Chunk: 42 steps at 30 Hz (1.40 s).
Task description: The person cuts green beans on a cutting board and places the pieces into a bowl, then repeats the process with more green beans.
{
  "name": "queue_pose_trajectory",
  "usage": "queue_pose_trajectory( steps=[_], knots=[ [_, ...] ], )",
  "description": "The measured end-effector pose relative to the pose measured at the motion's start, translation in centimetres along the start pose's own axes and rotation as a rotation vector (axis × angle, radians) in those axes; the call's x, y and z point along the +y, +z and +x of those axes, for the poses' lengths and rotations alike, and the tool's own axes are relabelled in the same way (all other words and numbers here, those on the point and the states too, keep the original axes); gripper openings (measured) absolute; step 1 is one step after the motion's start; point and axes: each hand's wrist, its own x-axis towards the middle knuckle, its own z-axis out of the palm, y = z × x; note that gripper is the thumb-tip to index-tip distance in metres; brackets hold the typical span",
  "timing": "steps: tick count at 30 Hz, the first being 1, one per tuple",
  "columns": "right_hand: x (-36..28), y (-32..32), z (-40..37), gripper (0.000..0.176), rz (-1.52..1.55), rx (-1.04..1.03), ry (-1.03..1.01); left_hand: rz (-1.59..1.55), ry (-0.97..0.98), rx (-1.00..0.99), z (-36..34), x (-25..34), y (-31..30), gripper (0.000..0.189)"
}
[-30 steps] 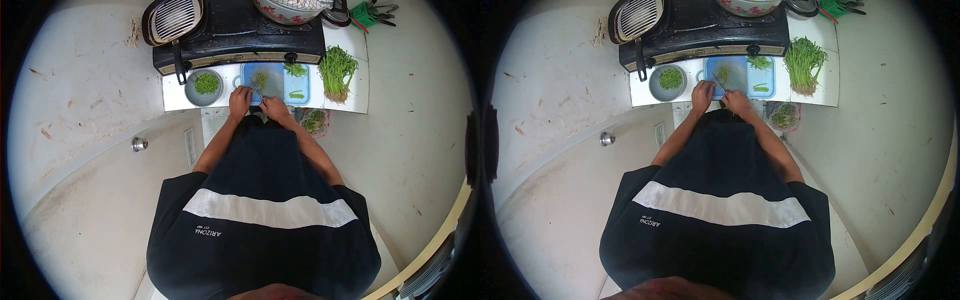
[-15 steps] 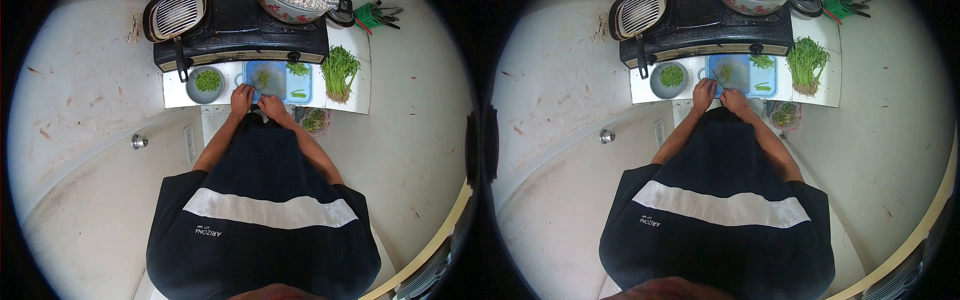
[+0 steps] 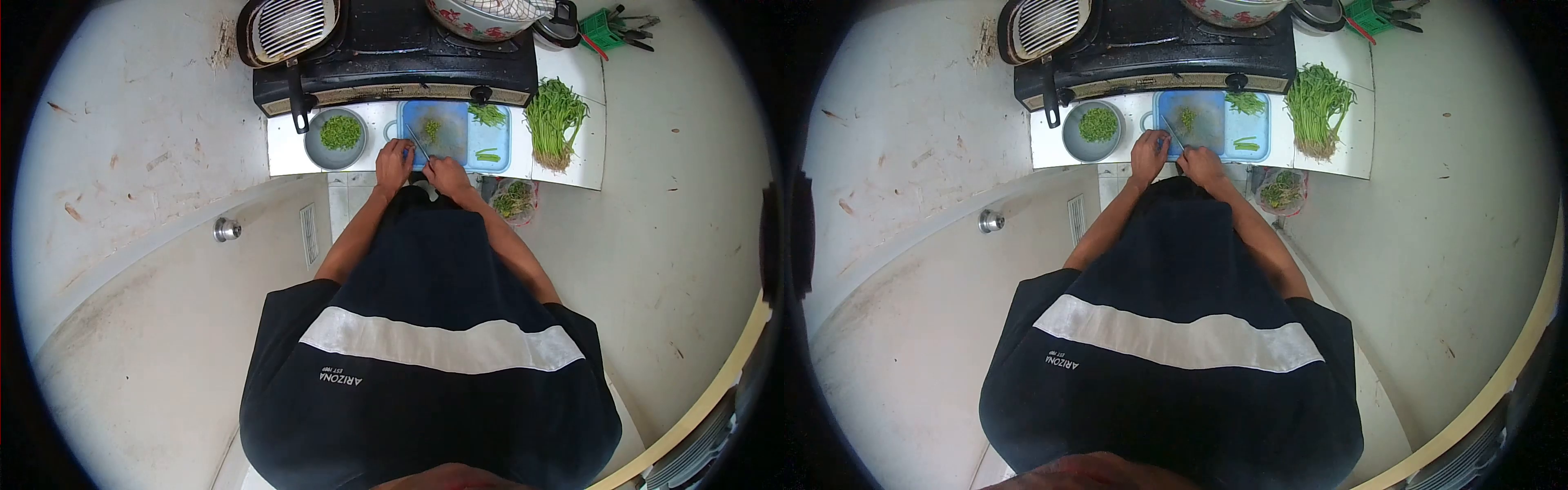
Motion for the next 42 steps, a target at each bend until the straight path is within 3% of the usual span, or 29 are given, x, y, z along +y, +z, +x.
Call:
queue_pose_trajectory(
  steps=[14,24,26,42],
  knots=[
    [0.4,0.1,-0.7,0.031,0.007,-0.013,-0.043,0.082,0.149,-0.018,0.0,0.0,-0.3,0.012],
    [-0.1,-0.7,-0.6,0.032,0.006,0.011,-0.04,0.059,0.131,0.016,-0.2,0.0,-0.1,0.01],
    [0.4,-0.5,-0.7,0.033,-0.019,-0.001,-0.002,-0.069,0.003,-0.011,-0.3,-0.1,-0.1,0.01],
    [0.8,0.2,-0.8,0.03,-0.005,0.005,-0.092,0.061,0.153,0.029,-0.7,-0.5,-0.5,0.01]
  ],
)
